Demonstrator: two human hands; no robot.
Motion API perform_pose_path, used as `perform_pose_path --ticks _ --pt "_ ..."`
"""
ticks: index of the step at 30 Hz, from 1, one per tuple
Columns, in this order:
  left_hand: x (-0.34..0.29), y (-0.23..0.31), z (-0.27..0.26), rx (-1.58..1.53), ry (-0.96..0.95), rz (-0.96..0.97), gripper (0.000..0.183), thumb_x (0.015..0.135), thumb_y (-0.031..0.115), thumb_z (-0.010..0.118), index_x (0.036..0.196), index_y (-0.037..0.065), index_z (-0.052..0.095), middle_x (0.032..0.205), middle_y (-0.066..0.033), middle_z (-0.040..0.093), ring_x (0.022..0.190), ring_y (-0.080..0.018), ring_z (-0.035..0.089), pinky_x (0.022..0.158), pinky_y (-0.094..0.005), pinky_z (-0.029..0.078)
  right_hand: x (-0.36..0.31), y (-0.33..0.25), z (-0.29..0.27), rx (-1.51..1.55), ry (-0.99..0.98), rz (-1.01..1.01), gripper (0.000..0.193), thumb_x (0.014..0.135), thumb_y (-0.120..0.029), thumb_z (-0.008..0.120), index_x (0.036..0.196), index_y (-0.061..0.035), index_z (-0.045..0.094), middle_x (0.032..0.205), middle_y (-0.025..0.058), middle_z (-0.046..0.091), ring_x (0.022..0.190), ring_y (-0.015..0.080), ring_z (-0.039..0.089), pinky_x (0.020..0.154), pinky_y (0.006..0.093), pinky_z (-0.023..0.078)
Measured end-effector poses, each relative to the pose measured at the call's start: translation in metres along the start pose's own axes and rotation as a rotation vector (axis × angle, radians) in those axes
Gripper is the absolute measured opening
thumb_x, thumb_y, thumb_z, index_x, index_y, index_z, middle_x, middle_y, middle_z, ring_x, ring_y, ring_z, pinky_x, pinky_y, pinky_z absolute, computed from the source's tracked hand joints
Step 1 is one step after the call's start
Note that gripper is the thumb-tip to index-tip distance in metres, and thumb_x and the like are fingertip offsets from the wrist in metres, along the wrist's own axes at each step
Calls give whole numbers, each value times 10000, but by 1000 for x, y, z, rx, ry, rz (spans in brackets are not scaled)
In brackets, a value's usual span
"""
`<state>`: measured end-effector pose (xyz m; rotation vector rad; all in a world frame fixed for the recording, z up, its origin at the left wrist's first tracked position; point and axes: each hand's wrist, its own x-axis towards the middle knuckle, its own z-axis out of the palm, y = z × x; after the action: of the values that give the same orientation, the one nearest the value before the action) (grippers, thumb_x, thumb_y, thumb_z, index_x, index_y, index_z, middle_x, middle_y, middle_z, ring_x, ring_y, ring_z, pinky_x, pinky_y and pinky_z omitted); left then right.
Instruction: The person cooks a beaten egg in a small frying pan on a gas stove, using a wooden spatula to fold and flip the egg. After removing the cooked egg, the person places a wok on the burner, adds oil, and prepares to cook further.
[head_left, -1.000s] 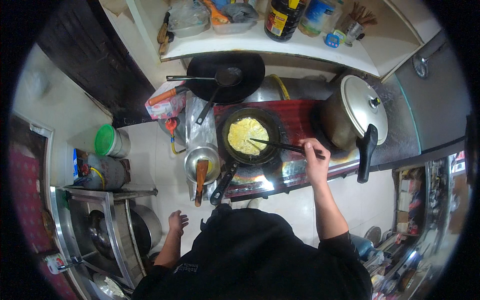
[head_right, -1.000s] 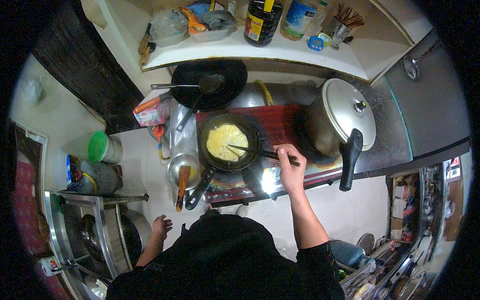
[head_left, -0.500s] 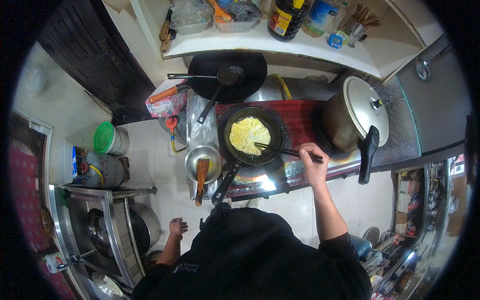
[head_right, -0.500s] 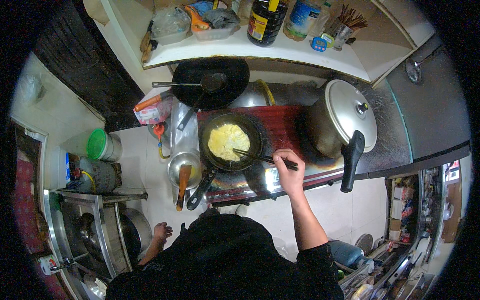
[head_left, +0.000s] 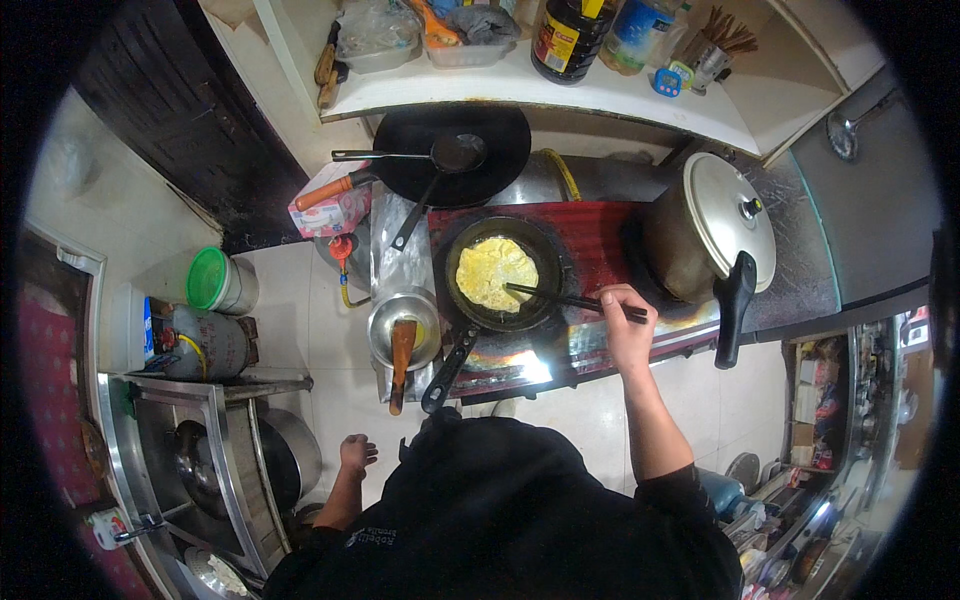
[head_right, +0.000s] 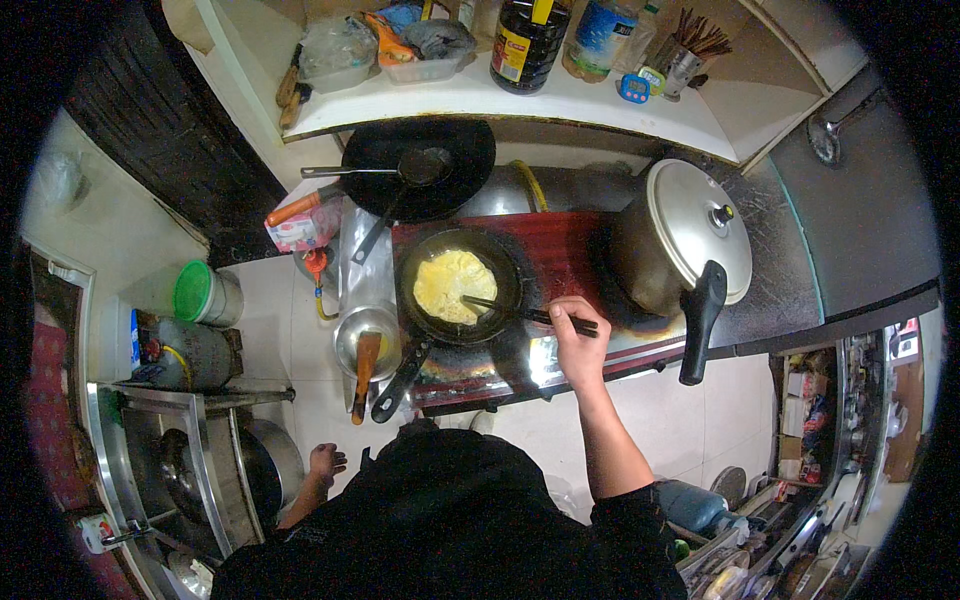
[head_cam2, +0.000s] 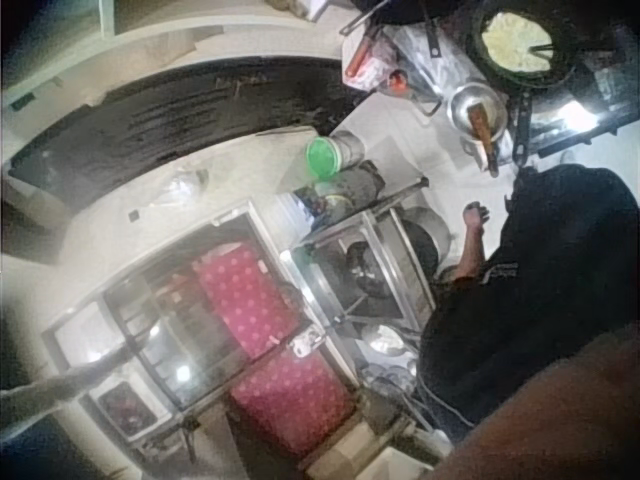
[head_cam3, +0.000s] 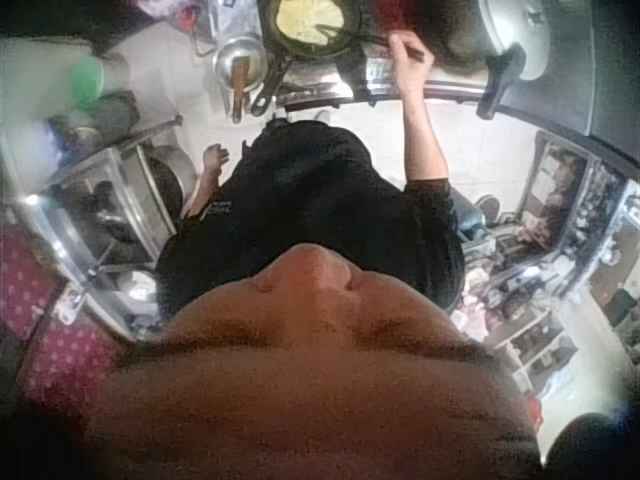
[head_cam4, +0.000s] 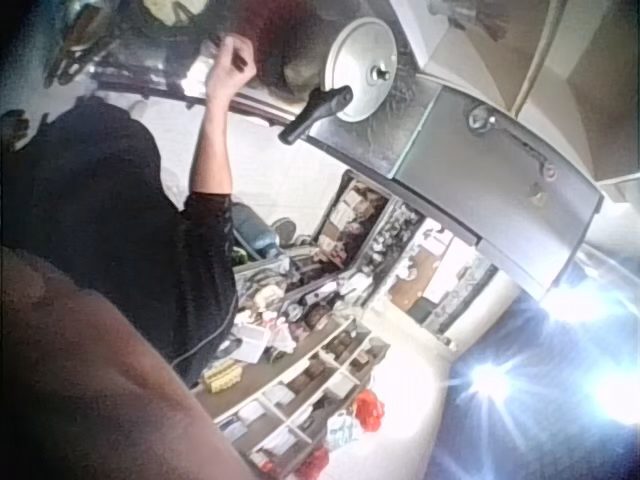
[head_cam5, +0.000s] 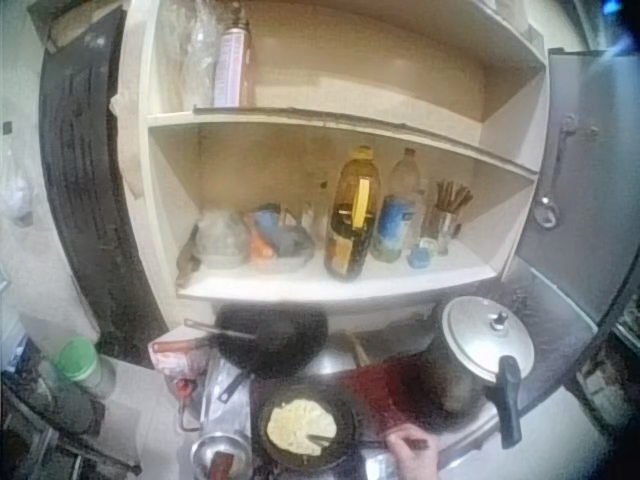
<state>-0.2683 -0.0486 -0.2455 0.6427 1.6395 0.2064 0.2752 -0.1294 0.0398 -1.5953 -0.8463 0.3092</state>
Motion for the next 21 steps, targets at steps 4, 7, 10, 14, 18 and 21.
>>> perform_pose_path --ticks 4,7,10,14,18,21 --pt "2 -3 -1 5 -5 -6 319 916 222 530 1151 7 515 928 -164 635 755 -277 654 643 -407 551 2 5 3 56 13 42 170 945 -84 603 853 48 655 881 89 658 784 132 603 719 266 496" --pt "2 -3 -1 -11 -26 10 322 922 248 541 1156 28 514 912 -150 633 748 -278 649 627 -409 539 3 8 12 44 17 18 168 947 -83 598 857 46 659 882 83 657 762 126 607 694 262 506" --pt "4 -3 0 -20 -38 9 319 918 236 535 1149 17 516 905 -153 637 741 -277 653 627 -409 544 1 9 22 159 -4 77 170 944 -88 603 851 41 662 897 74 658 775 108 588 695 244 479" --pt "5 -3 1 0 -31 12 309 919 223 526 1139 7 518 892 -155 642 736 -274 660 619 -404 550 1 7 28 133 -22 60 172 944 -87 601 849 42 661 910 69 659 786 101 583 693 235 473" --pt "6 -4 0 38 -8 4 295 928 231 523 1132 20 519 894 -153 639 739 -272 656 618 -403 543 1 7 29 313 -68 142 180 962 -47 561 880 90 644 979 124 600 865 175 618 764 377 624" --pt "6 -4 -2 38 -10 -13 290 928 243 529 1126 32 520 898 -149 634 741 -273 649 626 -408 540 0 10 30 258 -55 155 188 967 -51 554 884 90 648 979 125 594 863 181 623 762 382 626"
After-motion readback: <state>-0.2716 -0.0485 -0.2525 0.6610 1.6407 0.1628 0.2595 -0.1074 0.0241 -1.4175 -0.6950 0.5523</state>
